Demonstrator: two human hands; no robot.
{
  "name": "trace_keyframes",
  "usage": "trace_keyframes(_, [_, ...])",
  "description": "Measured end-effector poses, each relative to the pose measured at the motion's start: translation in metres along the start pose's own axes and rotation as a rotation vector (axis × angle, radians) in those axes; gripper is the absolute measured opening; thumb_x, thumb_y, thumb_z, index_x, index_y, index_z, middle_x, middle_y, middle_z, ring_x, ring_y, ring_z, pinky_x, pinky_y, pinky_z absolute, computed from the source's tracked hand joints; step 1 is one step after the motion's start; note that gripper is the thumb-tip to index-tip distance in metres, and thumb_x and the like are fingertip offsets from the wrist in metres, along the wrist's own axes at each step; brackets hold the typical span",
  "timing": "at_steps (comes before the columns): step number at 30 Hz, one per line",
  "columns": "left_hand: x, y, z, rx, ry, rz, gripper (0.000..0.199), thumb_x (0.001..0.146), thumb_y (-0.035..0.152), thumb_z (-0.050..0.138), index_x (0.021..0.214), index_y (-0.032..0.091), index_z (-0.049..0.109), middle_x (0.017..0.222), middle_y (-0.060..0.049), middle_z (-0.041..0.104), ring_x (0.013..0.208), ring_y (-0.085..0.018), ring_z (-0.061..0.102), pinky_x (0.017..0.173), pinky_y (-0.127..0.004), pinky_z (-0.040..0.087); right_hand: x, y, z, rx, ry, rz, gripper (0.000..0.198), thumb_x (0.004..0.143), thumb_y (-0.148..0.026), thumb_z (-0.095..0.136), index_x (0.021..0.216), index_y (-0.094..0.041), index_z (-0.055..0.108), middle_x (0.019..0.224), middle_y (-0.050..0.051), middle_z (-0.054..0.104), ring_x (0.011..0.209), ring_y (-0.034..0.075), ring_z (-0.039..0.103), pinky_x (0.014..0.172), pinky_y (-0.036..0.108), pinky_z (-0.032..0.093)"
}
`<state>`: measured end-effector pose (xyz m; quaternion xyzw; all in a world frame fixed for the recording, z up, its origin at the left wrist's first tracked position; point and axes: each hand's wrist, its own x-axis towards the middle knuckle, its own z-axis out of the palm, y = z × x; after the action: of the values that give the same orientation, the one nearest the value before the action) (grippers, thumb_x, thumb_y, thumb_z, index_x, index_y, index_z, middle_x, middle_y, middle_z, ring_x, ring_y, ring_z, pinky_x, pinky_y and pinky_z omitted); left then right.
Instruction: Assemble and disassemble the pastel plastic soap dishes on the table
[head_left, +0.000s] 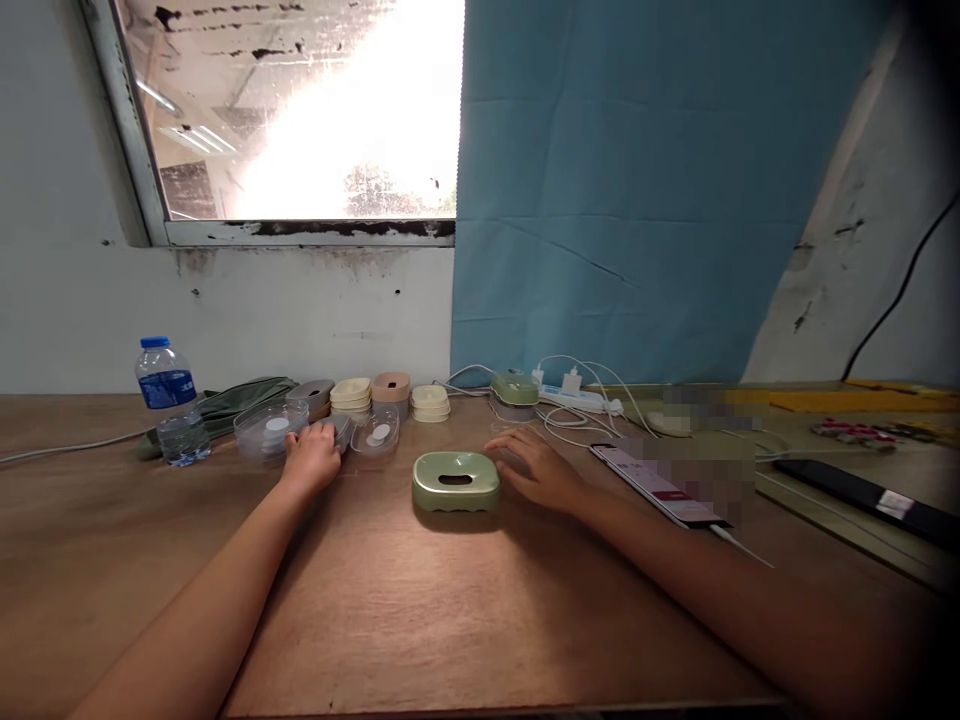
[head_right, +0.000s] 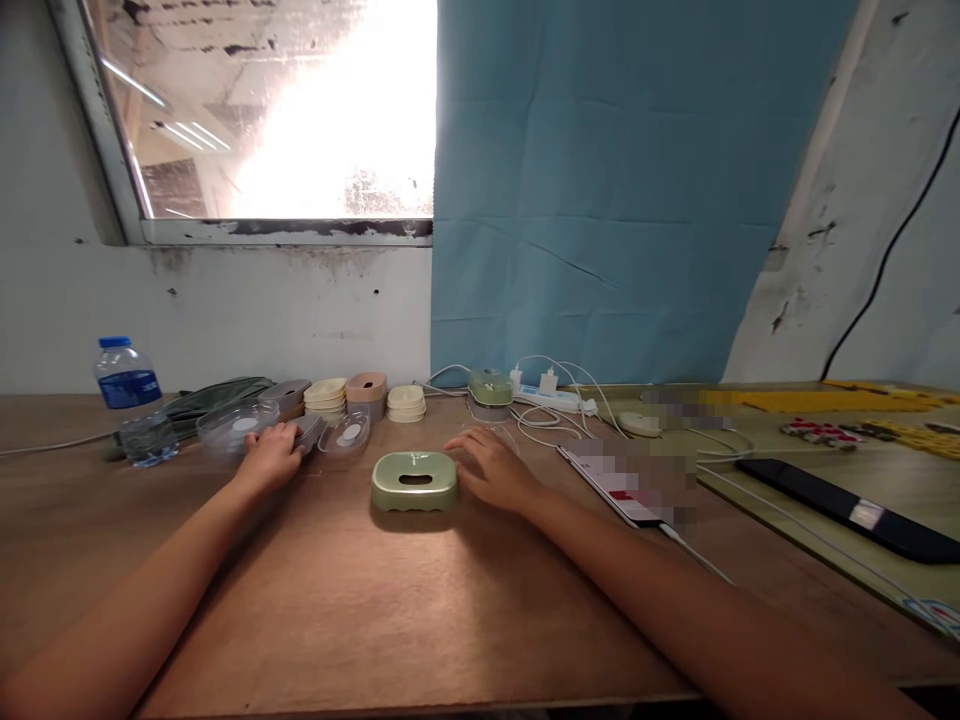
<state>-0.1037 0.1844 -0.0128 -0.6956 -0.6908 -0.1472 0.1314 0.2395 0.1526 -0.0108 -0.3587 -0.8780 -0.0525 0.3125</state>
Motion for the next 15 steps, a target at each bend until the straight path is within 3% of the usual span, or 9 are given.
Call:
trace_keyframes(6, [0.001,-0.003,0.004,-0.008,0.004,-0.012,0.024,0.079,0.019,0.04,0.098,0.014,0.054,0.105,-0.016,0.058,0.1,-0.032,0.05,0.083,-0.047,0.034,0.072,0.015,0.028,-0.067,-0.124,0.028,0.027,0.079,-0.012,0.049,0.104,-0.019,0.057,0.106,0.006,0.061,0.101,0.02,0.054,0.089,0.034,0.042])
trace_keyframes(10, [0.001,-0.004,0.007,-0.015,0.012,-0.022,0.025,0.079,0.019,0.041,0.1,0.015,0.054,0.105,-0.016,0.058,0.1,-0.031,0.051,0.083,-0.044,0.034,0.129,0.035,0.059,-0.124,-0.205,0.136,0.024,0.088,-0.027,0.05,0.108,-0.016,0.054,0.111,0.007,0.056,0.095,0.018,0.056,0.082,0.039,0.047])
trace_keyframes(15, [0.003,-0.005,0.013,-0.04,0.053,-0.056,0.031,0.079,0.021,0.043,0.107,0.012,0.052,0.109,-0.019,0.054,0.104,-0.033,0.047,0.085,-0.046,0.033,0.158,0.054,0.086,-0.162,-0.27,0.194,0.026,0.089,-0.029,0.048,0.111,-0.017,0.052,0.114,0.007,0.053,0.095,0.018,0.056,0.08,0.038,0.048])
